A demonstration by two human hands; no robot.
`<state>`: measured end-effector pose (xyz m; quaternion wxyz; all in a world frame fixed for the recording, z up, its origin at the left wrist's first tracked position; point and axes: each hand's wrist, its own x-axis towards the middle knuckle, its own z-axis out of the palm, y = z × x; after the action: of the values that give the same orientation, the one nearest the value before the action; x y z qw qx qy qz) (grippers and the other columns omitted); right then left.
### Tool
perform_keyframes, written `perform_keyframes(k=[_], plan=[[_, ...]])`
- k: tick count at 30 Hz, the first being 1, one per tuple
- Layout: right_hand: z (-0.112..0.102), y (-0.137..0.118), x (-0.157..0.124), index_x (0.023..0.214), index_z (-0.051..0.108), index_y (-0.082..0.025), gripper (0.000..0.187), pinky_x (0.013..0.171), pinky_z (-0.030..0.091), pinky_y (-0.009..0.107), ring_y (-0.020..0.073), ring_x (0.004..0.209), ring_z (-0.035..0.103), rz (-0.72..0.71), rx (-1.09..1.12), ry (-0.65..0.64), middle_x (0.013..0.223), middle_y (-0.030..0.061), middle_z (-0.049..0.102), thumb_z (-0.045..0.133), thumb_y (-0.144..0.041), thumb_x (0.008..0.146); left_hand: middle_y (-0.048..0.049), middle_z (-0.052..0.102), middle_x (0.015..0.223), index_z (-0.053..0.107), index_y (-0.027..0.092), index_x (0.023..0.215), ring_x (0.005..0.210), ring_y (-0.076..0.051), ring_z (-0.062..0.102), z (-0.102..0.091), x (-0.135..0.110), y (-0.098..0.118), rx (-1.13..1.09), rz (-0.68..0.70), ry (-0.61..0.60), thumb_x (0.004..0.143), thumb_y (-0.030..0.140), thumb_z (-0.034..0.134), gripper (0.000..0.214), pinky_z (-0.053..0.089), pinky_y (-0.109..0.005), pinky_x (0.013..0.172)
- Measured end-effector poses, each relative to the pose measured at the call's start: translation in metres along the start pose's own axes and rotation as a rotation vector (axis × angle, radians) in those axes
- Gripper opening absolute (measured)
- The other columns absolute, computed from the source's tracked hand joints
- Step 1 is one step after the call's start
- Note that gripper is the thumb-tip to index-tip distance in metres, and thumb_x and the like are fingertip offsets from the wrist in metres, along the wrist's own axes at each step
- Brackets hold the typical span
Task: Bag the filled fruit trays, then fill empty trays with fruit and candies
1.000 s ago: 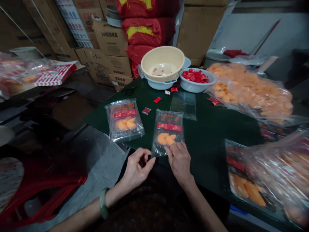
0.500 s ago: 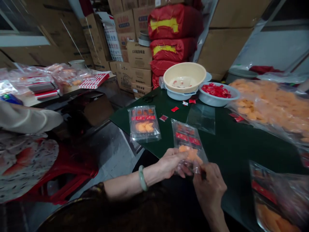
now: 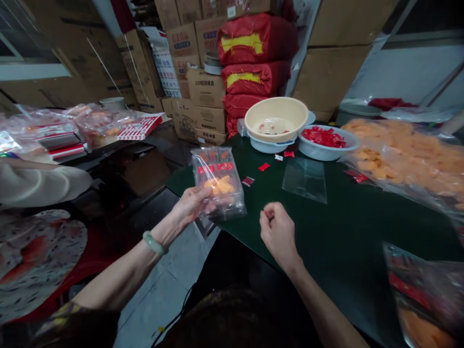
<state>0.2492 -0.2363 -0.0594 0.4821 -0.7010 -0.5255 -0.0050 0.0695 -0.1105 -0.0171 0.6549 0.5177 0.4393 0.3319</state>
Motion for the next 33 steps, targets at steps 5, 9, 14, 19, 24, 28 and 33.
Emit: perform_keyframes(k=[5, 9, 14, 19, 24, 28, 33], plan=[[0.062, 0.009, 0.055, 0.094, 0.054, -0.018, 0.022, 0.072, 0.045, 0.031, 0.0187, 0.078, 0.059, 0.266, 0.136, -0.253, 0.086, 0.0077, 0.063, 0.042, -0.034, 0.085, -0.0021, 0.053, 0.040, 0.056, 0.013, 0.053, 0.029, -0.009, 0.042, -0.038, 0.025, -0.001, 0.385, -0.127, -0.034, 0.072, 0.030, 0.068, 0.029, 0.021, -0.018, 0.029], [0.087, 0.000, 0.075, 0.092, 0.060, -0.019, 0.025, 0.072, 0.048, 0.031, 0.0185, 0.076, 0.061, 0.269, 0.107, -0.341, 0.084, 0.0060, 0.065, 0.047, -0.039, 0.084, 0.0046, 0.049, 0.041, 0.055, 0.019, 0.053, 0.034, -0.007, 0.040, -0.066, 0.033, 0.003, 0.749, 0.130, 0.146, 0.051, 0.024, 0.081, 0.027, 0.018, -0.016, 0.030], [0.039, -0.001, 0.053, 0.112, 0.055, -0.015, 0.033, 0.086, 0.046, 0.036, 0.0215, 0.097, 0.058, 0.169, 0.039, -0.320, 0.109, 0.0127, 0.060, 0.050, -0.032, 0.084, 0.0025, 0.064, 0.075, 0.058, 0.029, 0.084, 0.054, -0.015, 0.056, -0.041, 0.033, 0.019, 1.098, 0.662, 0.012, 0.064, 0.049, 0.067, 0.030, 0.042, -0.022, 0.046], [-0.049, 0.015, -0.013, 0.100, 0.056, -0.016, 0.018, 0.078, 0.050, 0.031, 0.0171, 0.087, 0.060, 0.127, -0.030, -0.068, 0.095, 0.0088, 0.062, 0.046, -0.015, 0.085, 0.0012, 0.067, 0.084, 0.060, 0.026, 0.095, 0.069, -0.016, 0.060, 0.095, 0.036, 0.042, 0.945, 0.486, -0.755, 0.081, 0.040, 0.050, 0.023, 0.047, -0.024, 0.059], [-0.132, 0.013, -0.091, 0.096, 0.057, -0.019, 0.020, 0.072, 0.050, 0.027, 0.0145, 0.082, 0.061, 0.130, -0.399, 0.404, 0.089, 0.0058, 0.062, 0.048, -0.006, 0.083, -0.0032, 0.063, 0.068, 0.062, 0.015, 0.085, 0.061, -0.016, 0.059, 0.258, 0.052, 0.004, 0.854, 0.428, -1.033, 0.075, 0.024, 0.053, 0.017, 0.045, -0.024, 0.054], [-0.204, 0.015, -0.118, 0.110, 0.057, -0.019, 0.034, 0.082, 0.048, 0.042, 0.0241, 0.096, 0.059, 0.284, -0.674, 0.818, 0.105, 0.0107, 0.059, 0.062, -0.019, 0.076, -0.0081, 0.066, 0.079, 0.063, 0.015, 0.082, 0.081, -0.024, 0.062, 0.341, 0.048, -0.045, 0.857, 0.456, -0.969, 0.061, 0.025, 0.068, 0.023, 0.047, -0.029, 0.067], [-0.267, 0.058, -0.126, 0.120, 0.049, -0.022, 0.055, 0.090, 0.044, 0.046, 0.0243, 0.105, 0.055, 0.676, -0.282, 1.003, 0.110, 0.0085, 0.058, 0.065, -0.045, 0.074, -0.0117, 0.064, 0.094, 0.060, 0.014, 0.090, 0.092, -0.024, 0.060, 0.397, 0.032, -0.059, 0.717, 0.457, -0.938, 0.076, 0.039, 0.057, 0.029, 0.047, -0.029, 0.071]])
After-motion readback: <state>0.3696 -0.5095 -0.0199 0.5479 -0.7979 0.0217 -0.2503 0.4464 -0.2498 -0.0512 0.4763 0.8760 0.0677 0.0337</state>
